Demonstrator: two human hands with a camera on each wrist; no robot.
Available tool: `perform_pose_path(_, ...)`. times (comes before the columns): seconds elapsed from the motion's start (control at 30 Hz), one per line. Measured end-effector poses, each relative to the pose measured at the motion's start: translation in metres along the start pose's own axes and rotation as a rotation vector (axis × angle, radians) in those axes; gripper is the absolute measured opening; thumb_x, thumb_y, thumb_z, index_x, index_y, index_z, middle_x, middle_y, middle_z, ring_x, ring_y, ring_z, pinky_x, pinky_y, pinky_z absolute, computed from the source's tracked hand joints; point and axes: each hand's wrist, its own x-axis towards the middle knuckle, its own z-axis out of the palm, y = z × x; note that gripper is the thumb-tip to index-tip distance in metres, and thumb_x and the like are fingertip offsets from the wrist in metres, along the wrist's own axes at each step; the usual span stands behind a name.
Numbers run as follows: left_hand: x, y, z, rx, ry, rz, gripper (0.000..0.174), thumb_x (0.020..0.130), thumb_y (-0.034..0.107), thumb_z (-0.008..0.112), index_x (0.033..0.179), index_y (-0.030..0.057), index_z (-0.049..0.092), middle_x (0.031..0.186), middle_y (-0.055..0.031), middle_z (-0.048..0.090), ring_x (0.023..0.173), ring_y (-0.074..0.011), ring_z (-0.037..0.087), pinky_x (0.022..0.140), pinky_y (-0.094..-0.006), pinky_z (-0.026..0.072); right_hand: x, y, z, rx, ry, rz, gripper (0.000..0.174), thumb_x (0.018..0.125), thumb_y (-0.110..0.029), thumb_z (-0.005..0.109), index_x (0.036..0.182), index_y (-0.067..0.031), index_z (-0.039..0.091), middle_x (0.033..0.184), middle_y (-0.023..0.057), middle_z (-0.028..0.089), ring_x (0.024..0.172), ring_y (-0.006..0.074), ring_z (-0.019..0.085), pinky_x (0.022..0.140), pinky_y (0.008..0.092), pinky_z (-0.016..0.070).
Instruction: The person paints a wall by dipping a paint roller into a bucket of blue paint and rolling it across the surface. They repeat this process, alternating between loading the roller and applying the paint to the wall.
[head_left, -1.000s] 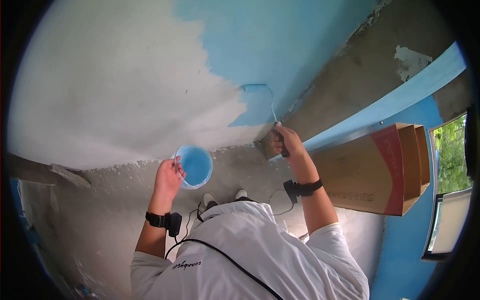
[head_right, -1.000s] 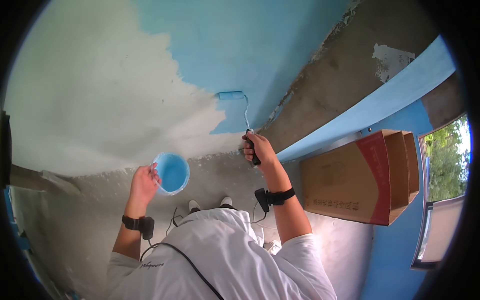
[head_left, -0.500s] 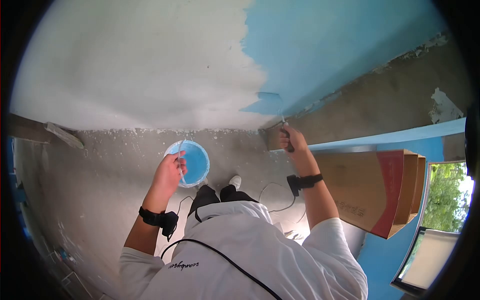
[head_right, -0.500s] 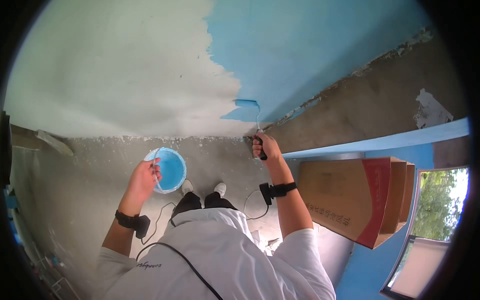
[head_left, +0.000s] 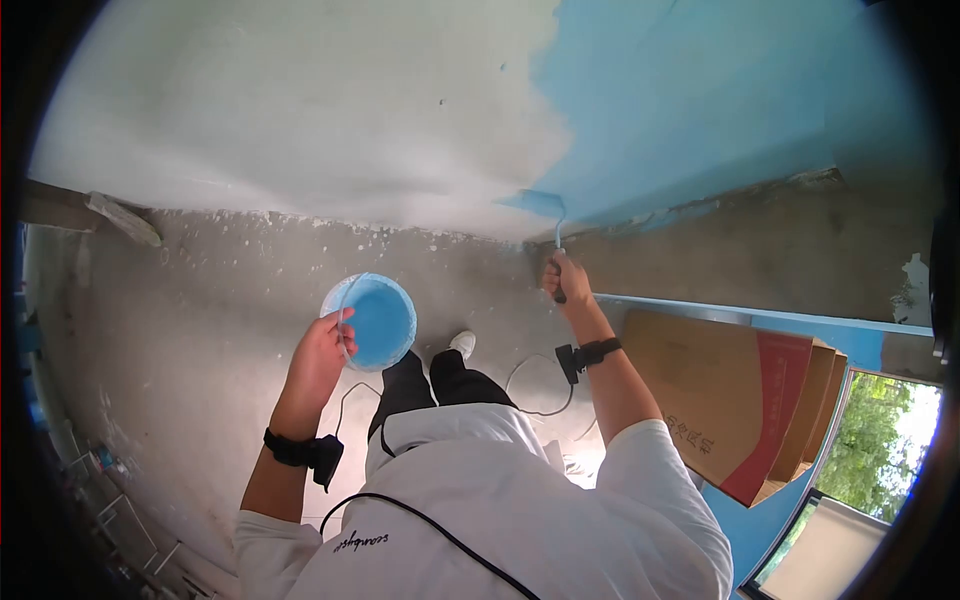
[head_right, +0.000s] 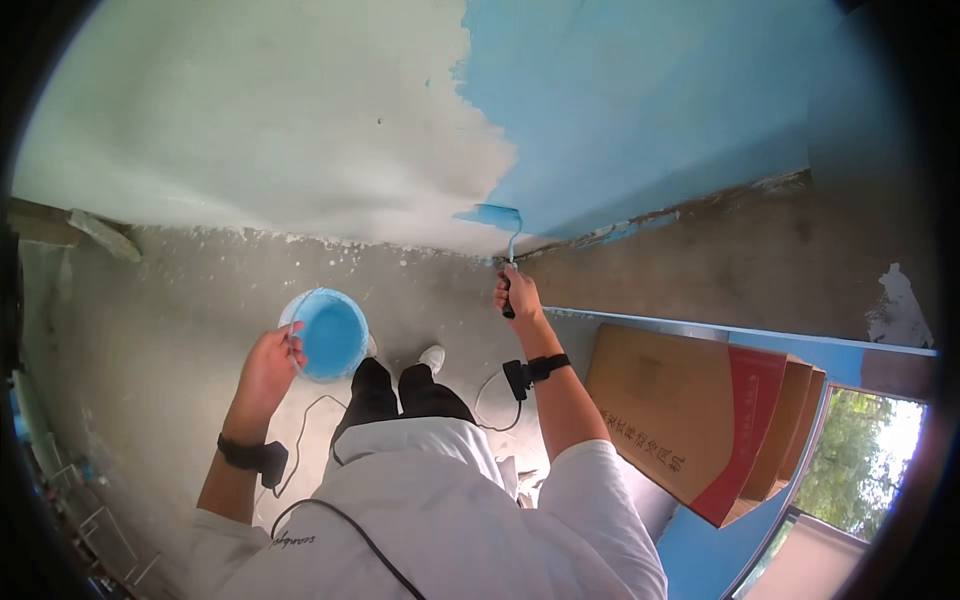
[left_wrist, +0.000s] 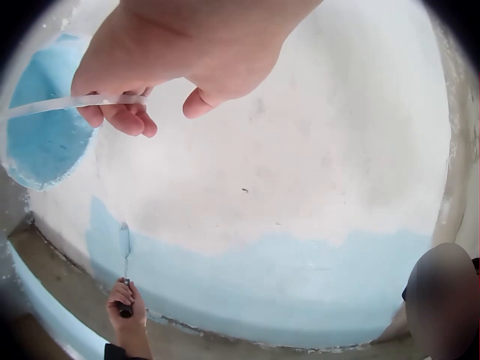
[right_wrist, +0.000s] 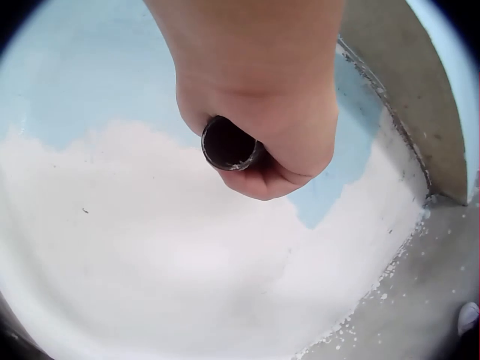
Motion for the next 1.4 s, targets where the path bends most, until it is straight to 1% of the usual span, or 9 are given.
perform_pose_path(0.17,-0.001,-0.003,0.002,-0.009,-0.005,-0.009,0.037,0.095,0.027,0.055,0.118,-0.0016,0.054,0.086,-0.0033,0.053,0.08,-0.0151,0.05,0.08,-0.0297,0.0405,-0.031,-0.013,-0.007,-0.022,-0.041,-0.015,0.023,0.101,-0.027,0.049,0.097,-0.0043,0.049,0.067,-0.0016,0.041,0.05,0.007,0.036,0.043,0.0224,0.0305)
perform_pose_path(0.23,0.006,-0.01,-0.003,-0.002,-0.019,-0.006,0.037,0.095,0.027,0.055,0.118,-0.0019,0.054,0.086,-0.0034,0.053,0.08,-0.0153,0.05,0.079,-0.0298,0.0406,-0.062,-0.03,-0.007,0.054,-0.175,-0.02,0.023,0.102,-0.027,0.049,0.098,-0.0036,0.049,0.068,-0.0014,0.041,0.05,0.0066,0.037,0.044,0.0224,0.031)
perform_pose_path(0.4,0.004,-0.008,-0.007,0.003,-0.015,-0.015,0.036,0.094,0.025,0.056,0.119,-0.0022,0.054,0.087,-0.0044,0.054,0.081,-0.0166,0.051,0.079,-0.0305,0.0409,-0.128,-0.054,0.018,-0.071,-0.151,-0.174,0.025,0.102,-0.028,0.048,0.099,-0.0033,0.05,0.067,-0.0012,0.041,0.05,0.0067,0.037,0.043,0.0228,0.0319)
perform_pose_path(0.57,-0.011,0.006,-0.002,0.011,0.016,-0.014,0.035,0.095,0.026,0.048,0.119,0.0014,0.054,0.089,-0.0024,0.053,0.082,-0.016,0.051,0.081,-0.0309,0.0411,-0.157,-0.056,0.043,-0.101,-0.101,-0.241,0.024,0.102,-0.028,0.046,0.1,-0.0044,0.047,0.067,-0.0005,0.041,0.049,0.0082,0.039,0.043,0.0249,0.0337)
perform_pose_path(0.73,-0.03,0.02,0.015,0.027,0.014,0.002,0.033,0.093,0.027,0.049,0.117,0.0048,0.054,0.089,-0.0005,0.051,0.081,-0.0143,0.048,0.083,-0.0314,0.0412,-0.139,-0.027,0.051,-0.087,-0.052,-0.285,0.024,0.103,-0.028,0.044,0.097,-0.005,0.045,0.065,0.0004,0.042,0.048,0.0097,0.041,0.043,0.0266,0.0365)
perform_pose_path(1.07,-0.045,0.027,0.038,0.132,0.038,0.017,0.033,0.09,0.027,0.051,0.114,0.0048,0.056,0.091,-0.0008,0.051,0.081,-0.0144,0.048,0.084,-0.0318,0.0411,-0.054,-0.003,0.02,-0.166,-0.032,-0.16,0.025,0.1,-0.025,0.046,0.092,-0.0016,0.047,0.064,0.0014,0.045,0.048,0.0133,0.045,0.045,0.0299,0.0396)
perform_pose_path(1.2,-0.047,0.032,0.039,0.164,0.044,-0.007,0.032,0.089,0.026,0.052,0.112,0.0049,0.057,0.089,-0.0006,0.051,0.081,-0.0144,0.048,0.083,-0.0321,0.0414,-0.089,-0.017,0.018,-0.161,-0.051,-0.185,0.028,0.099,-0.028,0.048,0.093,-0.0008,0.05,0.066,0.0005,0.046,0.052,0.0109,0.045,0.047,0.0279,0.0392)
perform_pose_path(1.27,-0.047,0.034,0.039,0.159,0.034,-0.005,0.031,0.089,0.026,0.052,0.112,0.0049,0.057,0.089,-0.0005,0.05,0.082,-0.0144,0.048,0.083,-0.0321,0.0414,-0.121,-0.032,0.017,-0.108,-0.155,-0.214,0.027,0.098,-0.027,0.05,0.095,-0.0007,0.051,0.068,0.0007,0.046,0.054,0.0105,0.045,0.048,0.0272,0.0392)
perform_pose_path(1.4,-0.044,0.037,0.032,0.146,-0.032,-0.005,0.031,0.09,0.027,0.052,0.111,0.0048,0.057,0.089,-0.0008,0.051,0.082,-0.0146,0.048,0.083,-0.0319,0.0419,-0.193,-0.056,0.014,-0.09,-0.197,-0.276,0.022,0.098,-0.023,0.05,0.099,-0.0015,0.05,0.067,0.0014,0.047,0.053,0.0111,0.046,0.047,0.0281,0.0403)
